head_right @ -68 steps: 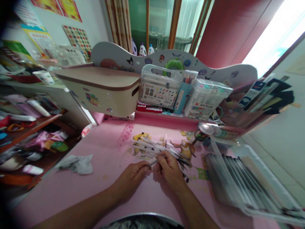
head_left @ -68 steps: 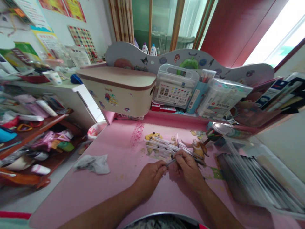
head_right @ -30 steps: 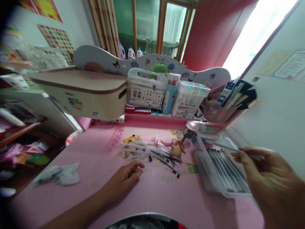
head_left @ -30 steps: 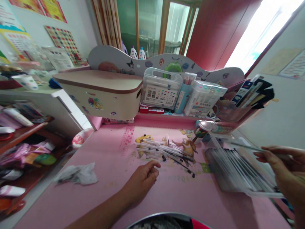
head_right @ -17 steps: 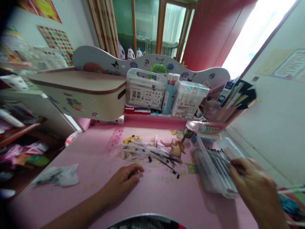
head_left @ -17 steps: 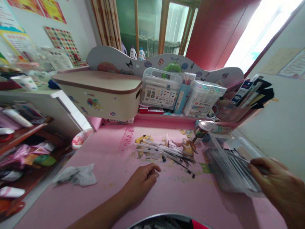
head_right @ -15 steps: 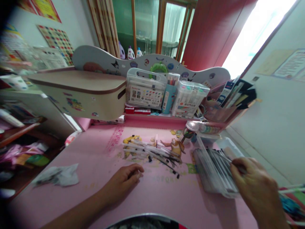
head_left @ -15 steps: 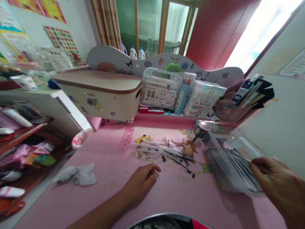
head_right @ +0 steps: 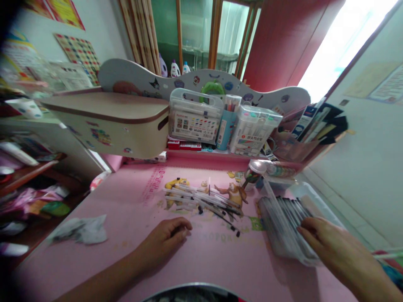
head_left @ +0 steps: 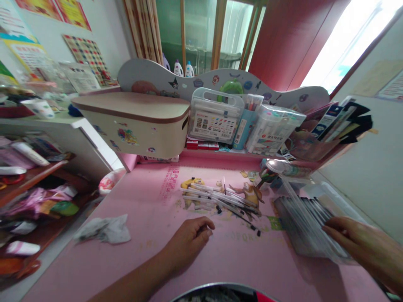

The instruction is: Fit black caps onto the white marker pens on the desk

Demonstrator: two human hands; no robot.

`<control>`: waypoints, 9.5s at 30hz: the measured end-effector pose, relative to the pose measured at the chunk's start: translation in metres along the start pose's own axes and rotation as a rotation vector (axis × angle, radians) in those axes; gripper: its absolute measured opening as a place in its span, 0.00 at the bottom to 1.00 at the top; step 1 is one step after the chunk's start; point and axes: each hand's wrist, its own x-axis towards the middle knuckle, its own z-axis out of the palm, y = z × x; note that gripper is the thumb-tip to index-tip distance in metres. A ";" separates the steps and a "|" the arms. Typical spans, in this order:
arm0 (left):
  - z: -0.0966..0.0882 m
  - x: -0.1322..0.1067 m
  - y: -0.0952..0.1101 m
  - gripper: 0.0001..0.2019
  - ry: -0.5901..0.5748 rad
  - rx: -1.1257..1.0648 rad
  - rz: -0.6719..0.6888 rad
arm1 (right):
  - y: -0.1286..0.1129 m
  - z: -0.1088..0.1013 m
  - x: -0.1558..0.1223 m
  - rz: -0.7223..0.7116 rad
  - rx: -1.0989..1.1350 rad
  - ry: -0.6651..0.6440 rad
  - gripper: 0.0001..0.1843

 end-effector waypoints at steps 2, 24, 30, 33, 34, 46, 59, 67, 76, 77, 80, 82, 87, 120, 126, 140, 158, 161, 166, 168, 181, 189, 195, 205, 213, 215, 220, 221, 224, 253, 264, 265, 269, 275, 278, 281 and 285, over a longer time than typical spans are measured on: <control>0.001 0.000 -0.001 0.11 0.005 -0.015 -0.009 | -0.015 0.009 -0.005 -0.055 0.060 -0.029 0.13; -0.018 0.016 -0.012 0.13 0.443 -0.519 -0.074 | -0.166 0.186 -0.007 -0.416 -0.177 -0.496 0.11; -0.009 0.021 -0.020 0.13 0.320 -0.633 -0.190 | -0.162 0.187 -0.012 -0.341 -0.072 -0.428 0.08; -0.008 0.022 -0.021 0.18 0.295 -0.712 -0.166 | -0.161 0.185 -0.021 -0.375 0.100 -0.381 0.06; -0.008 0.022 -0.021 0.19 0.283 -0.739 -0.151 | -0.162 0.185 -0.025 -0.410 0.159 -0.368 0.06; -0.014 0.012 -0.001 0.15 0.331 -0.819 -0.102 | -0.124 0.134 0.024 -0.337 0.236 -0.262 0.09; -0.010 0.016 -0.011 0.14 0.258 -0.749 -0.113 | -0.124 0.154 0.015 -0.318 -0.248 -0.668 0.10; -0.007 0.014 -0.012 0.15 0.188 -0.754 -0.118 | -0.126 0.142 0.015 -0.297 -0.190 -0.669 0.08; 0.001 0.011 -0.016 0.15 -0.018 -0.727 -0.169 | -0.140 0.127 -0.001 -0.336 -0.282 -0.914 0.12; 0.001 0.011 -0.016 0.14 -0.029 -0.712 -0.165 | -0.141 0.129 -0.002 -0.337 -0.298 -0.894 0.13; 0.002 0.009 -0.015 0.13 -0.046 -0.680 -0.147 | -0.140 0.135 -0.002 -0.337 -0.284 -0.845 0.13; 0.002 0.009 -0.015 0.13 -0.038 -0.671 -0.134 | -0.137 0.138 0.000 -0.340 -0.272 -0.830 0.13; 0.002 0.009 -0.014 0.12 -0.001 -0.647 -0.092 | -0.136 0.144 0.001 -0.327 -0.322 -0.769 0.13; 0.000 0.007 -0.011 0.10 0.066 -0.709 -0.039 | -0.117 0.079 0.025 -0.127 0.961 0.080 0.03; 0.001 0.007 -0.008 0.10 0.050 -0.701 -0.040 | -0.111 0.038 0.014 -0.116 1.020 -0.109 0.04; 0.002 0.009 -0.012 0.10 0.026 -0.721 -0.102 | -0.023 0.076 -0.094 0.002 -0.192 -0.917 0.15; -0.005 0.009 -0.008 0.11 0.001 -0.650 -0.170 | -0.106 0.141 -0.014 -0.248 0.034 -0.793 0.09; -0.005 0.009 -0.008 0.10 0.031 -0.655 -0.143 | -0.107 0.138 -0.009 -0.269 0.156 -0.772 0.06; -0.004 0.009 -0.012 0.09 0.093 -0.648 -0.093 | -0.104 0.128 -0.018 -0.334 0.138 -0.811 0.09; -0.003 0.010 -0.013 0.09 0.101 -0.647 -0.091 | -0.112 0.131 -0.024 -0.393 0.151 -0.863 0.11; -0.009 0.006 -0.002 0.11 0.071 -0.420 -0.078 | -0.125 0.136 -0.001 -0.367 0.520 -0.693 0.17; -0.022 0.002 0.014 0.16 0.193 0.202 0.071 | -0.111 0.150 -0.012 -0.421 0.393 -0.457 0.18; -0.020 0.007 0.003 0.15 0.231 0.337 0.085 | -0.111 0.146 -0.012 -0.529 0.108 -0.424 0.15; -0.021 0.006 0.000 0.12 0.277 0.272 0.123 | -0.111 0.143 -0.012 -0.543 0.053 -0.386 0.14; -0.018 0.007 -0.007 0.13 0.192 0.338 0.158 | -0.125 0.151 -0.025 -0.679 -0.011 -0.309 0.11; -0.018 0.007 -0.007 0.13 0.183 0.292 0.151 | -0.127 0.148 -0.029 -0.713 0.079 -0.236 0.18; -0.020 0.006 -0.003 0.11 0.218 -0.102 0.043 | -0.122 0.126 -0.026 -0.715 0.395 0.257 0.37; -0.019 0.006 -0.002 0.11 0.222 -0.217 0.020 | -0.119 0.123 -0.024 -0.664 0.438 0.371 0.37; -0.019 0.006 0.000 0.10 0.212 -0.518 0.018 | -0.113 0.122 -0.018 -0.521 0.483 0.546 0.33; -0.022 0.008 0.005 0.14 0.274 -0.850 0.010 | -0.089 0.167 -0.004 -0.454 0.178 -0.251 0.10; -0.021 0.008 0.005 0.08 0.289 -0.885 -0.042 | -0.088 0.174 -0.006 -0.457 0.130 -0.269 0.09; -0.021 0.009 0.004 0.09 0.297 -0.884 -0.039 | -0.091 0.174 -0.008 -0.458 0.129 -0.268 0.09; -0.022 0.011 0.002 0.11 0.357 -0.867 -0.015 | -0.104 0.174 -0.015 -0.445 0.152 -0.248 0.06; -0.022 0.013 0.004 0.14 0.379 -0.840 -0.022 | -0.123 0.174 -0.021 -0.481 0.208 -0.300 0.12; -0.023 0.011 0.007 0.18 0.392 -0.815 -0.018 | -0.122 0.172 -0.021 -0.469 0.206 -0.318 0.08; -0.023 0.009 0.009 0.23 0.379 -0.821 -0.020 | -0.120 0.170 -0.022 -0.476 0.193 -0.352 0.08; -0.024 0.009 0.007 0.25 0.301 -0.840 -0.031 | -0.121 0.170 -0.026 -0.478 0.152 -0.371 0.06</control>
